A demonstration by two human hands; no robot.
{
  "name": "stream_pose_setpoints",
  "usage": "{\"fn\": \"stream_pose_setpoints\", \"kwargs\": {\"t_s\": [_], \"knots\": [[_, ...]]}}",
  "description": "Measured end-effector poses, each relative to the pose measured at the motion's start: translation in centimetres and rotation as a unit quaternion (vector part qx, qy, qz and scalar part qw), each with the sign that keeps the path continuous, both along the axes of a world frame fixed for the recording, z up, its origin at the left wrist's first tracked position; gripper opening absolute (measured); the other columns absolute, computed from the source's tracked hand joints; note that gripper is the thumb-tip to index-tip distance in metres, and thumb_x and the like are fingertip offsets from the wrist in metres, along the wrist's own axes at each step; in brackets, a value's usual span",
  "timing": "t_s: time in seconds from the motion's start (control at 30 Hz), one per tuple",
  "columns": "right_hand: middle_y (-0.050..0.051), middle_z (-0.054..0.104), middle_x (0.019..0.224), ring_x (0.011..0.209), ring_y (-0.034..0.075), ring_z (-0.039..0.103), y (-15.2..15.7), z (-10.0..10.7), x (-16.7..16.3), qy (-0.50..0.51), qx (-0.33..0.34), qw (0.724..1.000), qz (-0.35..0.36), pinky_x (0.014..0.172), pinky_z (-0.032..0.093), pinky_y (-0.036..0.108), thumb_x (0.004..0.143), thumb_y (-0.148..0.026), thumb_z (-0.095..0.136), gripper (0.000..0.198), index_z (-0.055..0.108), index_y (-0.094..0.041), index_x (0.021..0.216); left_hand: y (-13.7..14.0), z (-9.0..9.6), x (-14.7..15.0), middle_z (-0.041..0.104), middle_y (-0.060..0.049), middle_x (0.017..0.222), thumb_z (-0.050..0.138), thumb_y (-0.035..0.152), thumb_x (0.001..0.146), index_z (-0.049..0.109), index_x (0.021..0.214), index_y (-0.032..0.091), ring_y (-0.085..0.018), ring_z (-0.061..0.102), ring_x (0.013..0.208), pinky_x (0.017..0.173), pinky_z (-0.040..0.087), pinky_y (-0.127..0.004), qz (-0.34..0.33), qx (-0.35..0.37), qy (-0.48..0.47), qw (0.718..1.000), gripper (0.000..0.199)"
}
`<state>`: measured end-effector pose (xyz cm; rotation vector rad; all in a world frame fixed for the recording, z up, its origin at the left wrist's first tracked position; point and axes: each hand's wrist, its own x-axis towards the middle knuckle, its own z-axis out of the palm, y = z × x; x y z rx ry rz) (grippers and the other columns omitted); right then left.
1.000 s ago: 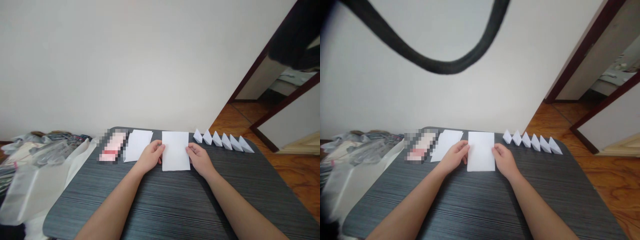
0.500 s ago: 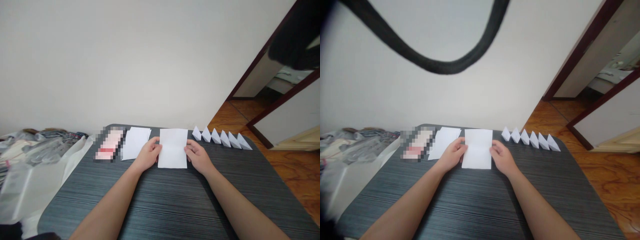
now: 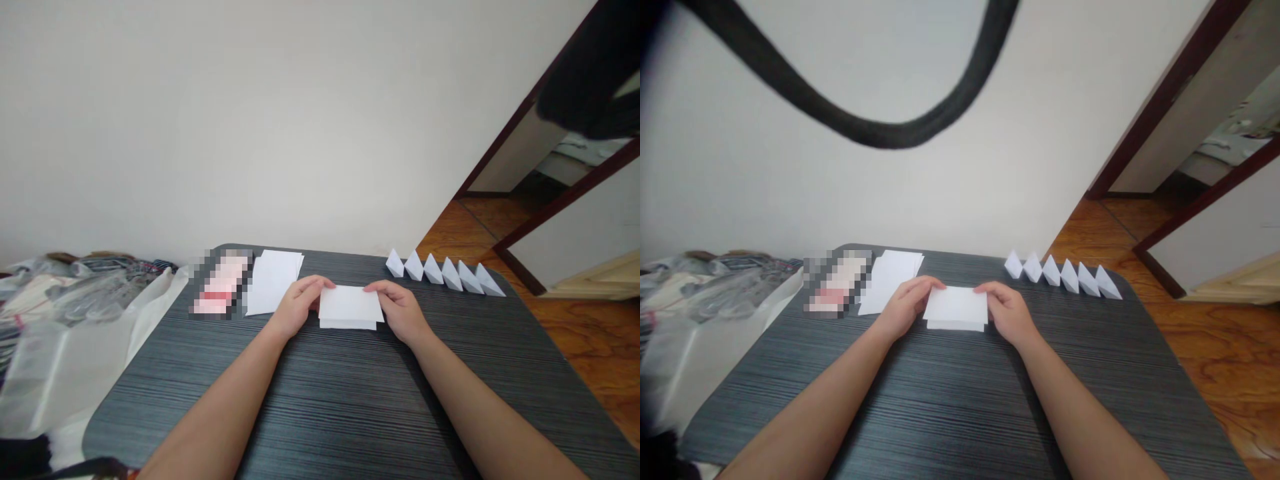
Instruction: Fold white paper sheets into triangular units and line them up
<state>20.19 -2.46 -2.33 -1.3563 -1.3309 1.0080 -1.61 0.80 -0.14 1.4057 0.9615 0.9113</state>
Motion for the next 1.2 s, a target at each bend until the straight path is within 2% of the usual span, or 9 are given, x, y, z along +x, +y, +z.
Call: {"fn": "stream_pose_setpoints", "kwargs": {"t_s": [0.13, 0.27, 0.33, 0.47, 0.63, 0.73, 0.83, 1.0, 1.2], "knots": [[0.003, 0.064, 0.072, 0.059, 0.016, 0.056, 0.0, 0.0, -0.2, -0.014, 0.001, 1.000, -0.009, 0.051, 0.042, 0.027, 0.082, -0.034, 0.048, 0.024, 0.066, -0.021, 0.091, 0.0, -0.4, 0.1, 0.046, 0.003, 0.060, 0.056, 0.033, 0.078, 0.061, 0.088, 0.018, -0.009, 0.041, 0.053, 0.048, 0.030, -0.020, 0.016, 0.049, 0.057, 0.997, 0.019], [0.002, 0.062, 0.071, 0.056, 0.016, 0.055, 0.1, 0.0, -0.5, 0.045, 0.001, 0.999, -0.025, 0.050, 0.042, 0.027, 0.087, -0.041, 0.040, 0.037, 0.054, -0.024, 0.116, 0.0, -0.8, 0.3, 0.044, 0.003, 0.060, 0.054, 0.032, 0.080, 0.058, 0.092, 0.019, -0.008, 0.039, 0.052, 0.047, 0.028, -0.020, 0.027, 0.064, 0.056, 0.996, 0.018], [0.002, 0.062, 0.074, 0.060, 0.017, 0.057, 0.0, 0.3, -0.7, 0.061, -0.005, 0.998, 0.007, 0.052, 0.044, 0.028, 0.086, -0.042, 0.043, 0.041, 0.048, -0.025, 0.122, 0.0, -0.8, 0.3, 0.043, 0.004, 0.060, 0.054, 0.031, 0.080, 0.058, 0.092, 0.019, -0.008, 0.039, 0.052, 0.047, 0.028, -0.020, 0.029, 0.070, 0.054, 0.996, 0.017], [0.003, 0.064, 0.081, 0.063, 0.016, 0.057, -0.2, 0.8, -0.8, 0.052, -0.017, 0.996, 0.067, 0.053, 0.043, 0.026, 0.079, -0.036, 0.056, 0.041, 0.050, -0.021, 0.117, -0.1, -0.6, 0.3, 0.043, 0.004, 0.061, 0.054, 0.029, 0.081, 0.056, 0.095, 0.020, -0.008, 0.040, 0.052, 0.047, 0.029, -0.019, 0.016, 0.067, 0.034, 0.997, 0.017], [0.003, 0.063, 0.077, 0.057, 0.013, 0.054, -0.2, 0.6, -1.0, 0.050, -0.005, 0.998, 0.047, 0.050, 0.041, 0.025, 0.079, -0.033, 0.056, 0.034, 0.054, -0.018, 0.110, -0.3, 0.0, 0.5, 0.057, 0.000, 0.077, 0.053, 0.027, 0.082, 0.044, 0.120, 0.021, -0.010, 0.051, 0.061, 0.051, 0.036, -0.019, -0.016, 0.024, -0.023, 0.999, 0.039], [0.004, 0.065, 0.080, 0.066, 0.016, 0.058, -0.1, 0.2, -1.0, 0.075, 0.014, 0.996, 0.039, 0.057, 0.044, 0.027, 0.078, -0.033, 0.058, 0.033, 0.055, -0.018, 0.108, -0.2, 0.1, 0.4, 0.057, 0.002, 0.068, 0.053, 0.032, 0.083, 0.035, 0.126, 0.020, -0.010, 0.052, 0.054, 0.049, 0.039, -0.019, -0.039, -0.022, -0.043, 0.998, 0.049], [0.003, 0.065, 0.082, 0.069, 0.016, 0.059, 0.0, -0.1, -0.8, 0.094, 0.033, 0.995, 0.029, 0.059, 0.045, 0.027, 0.078, -0.032, 0.060, 0.034, 0.055, -0.020, 0.109, -0.1, -0.2, 0.2, 0.056, 0.003, 0.059, 0.051, 0.039, 0.083, 0.038, 0.121, 0.018, -0.011, 0.054, 0.047, 0.045, 0.041, -0.021, -0.081, -0.060, -0.036, 0.994, 0.045], [0.002, 0.064, 0.080, 0.069, 0.016, 0.059, 0.0, -0.2, -0.7, 0.092, 0.049, 0.994, 0.015, 0.059, 0.046, 0.027, 0.079, -0.033, 0.060, 0.036, 0.053, -0.022, 0.112, 0.1, -0.7, 0.0, 0.061, -0.003, 0.056, 0.047, 0.042, 0.085, 0.051, 0.089, 0.013, -0.011, 0.054, 0.044, 0.043, 0.040, -0.019, -0.127, -0.054, 0.007, 0.990, 0.029], [0.001, 0.061, 0.075, 0.068, 0.016, 0.058, 0.1, -0.3, -0.7, 0.084, 0.057, 0.995, 0.020, 0.059, 0.045, 0.027, 0.079, -0.033, 0.059, 0.038, 0.050, -0.024, 0.115, 0.1, -0.7, 0.1, 0.061, -0.001, 0.055, 0.047, 0.036, 0.086, 0.052, 0.091, 0.014, -0.010, 0.053, 0.045, 0.044, 0.040, -0.018, -0.105, -0.036, 0.013, 0.994, 0.023]]}}
